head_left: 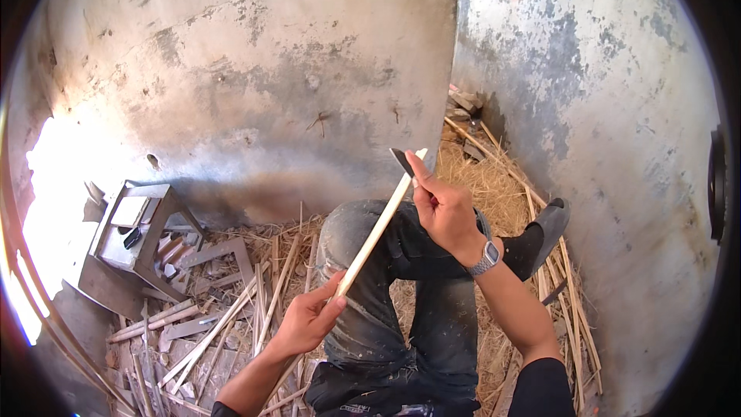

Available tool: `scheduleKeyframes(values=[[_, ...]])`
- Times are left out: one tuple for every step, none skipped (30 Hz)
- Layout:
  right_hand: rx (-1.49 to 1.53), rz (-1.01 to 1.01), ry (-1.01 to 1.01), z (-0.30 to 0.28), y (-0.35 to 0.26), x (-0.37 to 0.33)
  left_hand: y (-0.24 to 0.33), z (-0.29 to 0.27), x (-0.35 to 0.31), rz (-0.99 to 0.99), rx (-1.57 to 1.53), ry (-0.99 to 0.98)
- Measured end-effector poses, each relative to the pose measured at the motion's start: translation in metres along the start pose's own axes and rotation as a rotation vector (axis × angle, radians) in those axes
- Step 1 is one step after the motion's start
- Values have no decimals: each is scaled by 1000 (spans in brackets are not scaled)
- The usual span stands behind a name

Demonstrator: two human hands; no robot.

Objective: The person shapes a wooden strip by scraping and carving along its sides and edges using a knife while turning it by hand.

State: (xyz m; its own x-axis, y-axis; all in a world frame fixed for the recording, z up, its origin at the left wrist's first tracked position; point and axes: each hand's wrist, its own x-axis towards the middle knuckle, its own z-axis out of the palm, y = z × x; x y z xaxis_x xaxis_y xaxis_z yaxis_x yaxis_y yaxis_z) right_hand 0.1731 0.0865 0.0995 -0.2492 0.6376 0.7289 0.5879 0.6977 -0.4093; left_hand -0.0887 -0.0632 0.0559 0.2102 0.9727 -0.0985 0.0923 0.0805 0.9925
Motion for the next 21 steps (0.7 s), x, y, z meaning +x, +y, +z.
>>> scheduleKeyframes(values=[[7, -35, -29, 1, -6, -7, 2, 1, -1, -2, 16, -10], [21, -79, -58, 2, -12, -9, 1, 0, -1, 3, 15, -8], [41, -238, -102, 10, -20, -29, 0, -1, 0, 0, 13, -8], [-10, -308, -233, 13, -30, -49, -1, -2, 3, 10, 14, -14], [-58, -291, -356, 5, -48, -61, -3, -2, 3, 15, 13, -16], [-72, -304, -290, 5, -43, -58, -2, -1, 3, -4, -19, -24], [-83, -317, -219, 5, -33, -47, -2, -2, 2, -11, -19, -18], [-82, -275, -58, 5, -17, -32, -2, -2, 1, -12, -77, -42], [-25, -164, -23, 4, -11, -28, -2, -2, 2, -9, -139, -74], [37, -56, 19, 4, -5, -24, -1, -1, 3, -16, -145, -87], [53, -98, -41, 8, -11, -33, 0, 0, 3, -18, -148, -88], [73, -139, -104, 12, -18, -43, 1, 0, 2, -24, -196, -107], [65, -192, -233, 14, -37, -63, 1, 0, 4, -27, -246, -133], [42, -161, -360, 7, -58, -73, -2, 0, 3, -28, -248, -135], [41, -159, -361, 7, -49, -71, -5, -2, 2, -15, -262, -142], [82, -153, -262, 8, -33, -64, -7, -2, 2, -1, -277, -150], [150, -34, -169, 9, -29, -50, -8, -4, 0, -6, -276, -140], [219, 81, -64, 6, -24, -36, -6, -3, 0, 2, -267, -154], [71, 67, 0, 6, -24, -33, -5, -3, -1, 11, -257, -166], [188, -51, -3, 19, -29, -42, -5, -4, -1, 15, -256, -160], [163, -91, -116, 18, -42, -58, -5, -5, 3, 28, -262, -196]])
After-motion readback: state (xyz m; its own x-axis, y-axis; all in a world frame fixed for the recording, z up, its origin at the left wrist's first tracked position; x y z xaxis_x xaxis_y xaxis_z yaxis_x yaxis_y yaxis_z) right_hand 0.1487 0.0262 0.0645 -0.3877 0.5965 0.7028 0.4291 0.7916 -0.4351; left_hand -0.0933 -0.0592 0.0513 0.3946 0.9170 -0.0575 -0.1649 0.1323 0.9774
